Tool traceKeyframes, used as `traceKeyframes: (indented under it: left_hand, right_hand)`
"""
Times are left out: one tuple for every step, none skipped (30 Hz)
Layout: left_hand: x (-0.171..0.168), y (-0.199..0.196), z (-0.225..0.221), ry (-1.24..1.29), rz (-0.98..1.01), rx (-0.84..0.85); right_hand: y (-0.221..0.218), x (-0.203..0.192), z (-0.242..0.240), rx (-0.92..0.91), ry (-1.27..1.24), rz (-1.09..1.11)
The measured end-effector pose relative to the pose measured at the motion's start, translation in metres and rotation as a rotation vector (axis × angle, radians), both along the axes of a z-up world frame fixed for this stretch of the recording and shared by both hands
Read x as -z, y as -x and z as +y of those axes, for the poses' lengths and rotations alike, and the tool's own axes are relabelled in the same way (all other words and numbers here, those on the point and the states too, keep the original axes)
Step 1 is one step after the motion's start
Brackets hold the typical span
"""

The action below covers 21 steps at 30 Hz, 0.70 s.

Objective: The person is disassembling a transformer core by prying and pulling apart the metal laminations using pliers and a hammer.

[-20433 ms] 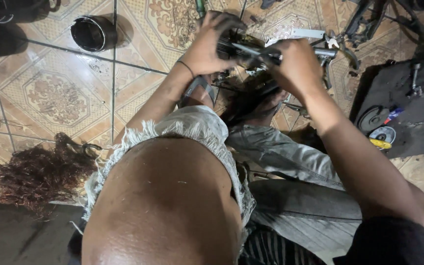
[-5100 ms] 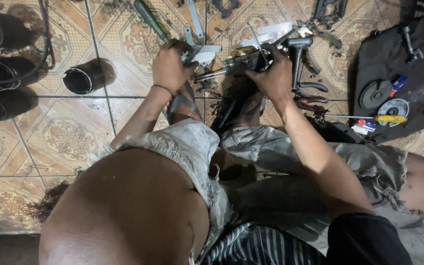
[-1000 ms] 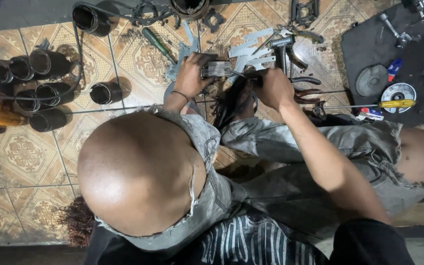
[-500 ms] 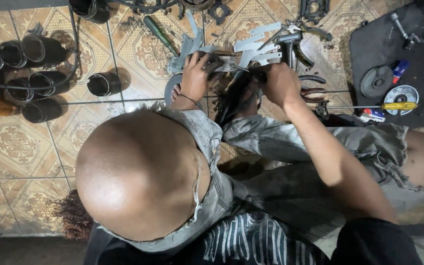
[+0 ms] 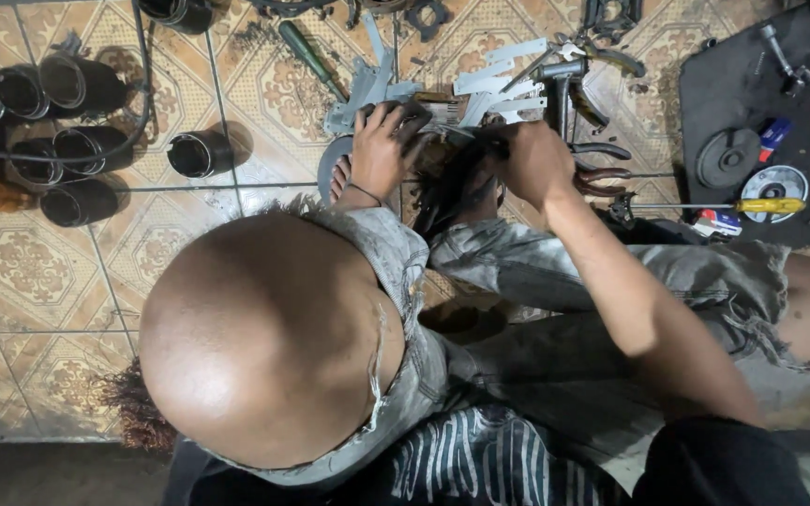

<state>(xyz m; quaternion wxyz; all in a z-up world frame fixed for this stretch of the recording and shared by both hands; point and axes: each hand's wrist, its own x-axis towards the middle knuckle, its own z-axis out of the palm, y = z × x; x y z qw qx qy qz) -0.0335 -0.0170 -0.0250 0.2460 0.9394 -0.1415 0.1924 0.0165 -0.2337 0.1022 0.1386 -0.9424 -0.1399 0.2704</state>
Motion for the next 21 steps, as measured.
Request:
traceKeyframes:
  left_hand:
    - [0.001, 0.0, 0.0, 0.012, 0.017, -0.005]
    - [0.006, 0.0, 0.0, 0.013, 0.019, -0.004]
    - [0.012, -0.001, -0.002, 0.04, 0.065, -0.031]
    - [0.017, -0.001, -0.003, 0.067, 0.111, -0.058]
    - [0.022, -0.001, -0.002, 0.068, 0.11, -0.06]
    - [0.026, -0.002, 0.0, 0.084, 0.283, -0.091]
    - [0.031, -0.003, 0.0, 0.101, 0.455, -0.118]
    - [0.034, -0.006, 0.0, 0.104, 0.454, -0.116]
    - [0.036, -0.007, 0.0, 0.124, 0.442, -0.163]
    - [0.039, -0.007, 0.001, 0.144, 0.431, -0.209]
    - [0.041, -0.008, 0.001, 0.146, 0.434, -0.213]
    - [0.043, -0.009, 0.001, 0.127, 0.475, -0.207]
    - [0.044, -0.011, 0.002, 0.107, 0.512, -0.202]
    - [0.039, -0.009, 0.003, 0.109, 0.513, -0.206]
    - [0.034, -0.01, 0.003, 0.205, 0.474, -0.185]
    - [0.029, -0.011, 0.004, 0.301, 0.433, -0.164]
    - [0.027, -0.008, 0.003, 0.302, 0.434, -0.169]
    - [0.026, -0.004, 0.002, 0.384, 0.436, -0.159]
    - [0.025, 0.0, 0.002, 0.466, 0.439, -0.15]
    - [0.027, 0.002, 0.002, 0.467, 0.443, -0.155]
    - [0.028, 0.002, 0.001, 0.48, 0.435, -0.169]
  right_hand:
    - [0.0, -0.002, -0.001, 0.009, 0.039, 0.024]
    - [-0.001, -0.001, -0.005, 0.009, 0.04, 0.025]
    - [-0.003, 0.0, -0.009, 0.008, 0.044, 0.013]
    - [-0.004, 0.001, -0.013, 0.007, 0.048, 0.0]
    - [-0.003, 0.001, -0.011, 0.005, 0.048, -0.001]
    - [-0.001, 0.001, -0.009, 0.024, 0.068, 0.019]
    - [0.0, 0.0, -0.008, 0.047, 0.09, 0.038]
    - [0.0, 0.015, -0.012, 0.048, 0.093, 0.037]
    - [0.002, 0.03, -0.015, -0.039, -0.02, -0.037]
    - [0.004, 0.045, -0.018, -0.125, -0.133, -0.111]
    - [0.006, 0.042, -0.016, -0.128, -0.132, -0.107]
    - [0.008, 0.038, -0.013, -0.101, -0.176, -0.142]
    - [0.009, 0.035, -0.01, -0.074, -0.221, -0.179]
    - [0.011, 0.035, -0.011, -0.078, -0.221, -0.177]
    - [0.01, 0.035, -0.011, -0.085, -0.289, -0.186]
    - [0.009, 0.035, -0.012, -0.093, -0.357, -0.194]
    - [0.008, 0.034, -0.011, -0.097, -0.357, -0.191]
    - [0.007, 0.033, -0.01, -0.077, -0.358, -0.191]
    - [0.007, 0.033, -0.009, -0.057, -0.358, -0.188]
    - [0.006, 0.033, -0.006, -0.06, -0.358, -0.183]
    - [0.006, 0.033, -0.005, -0.063, -0.3, -0.176]
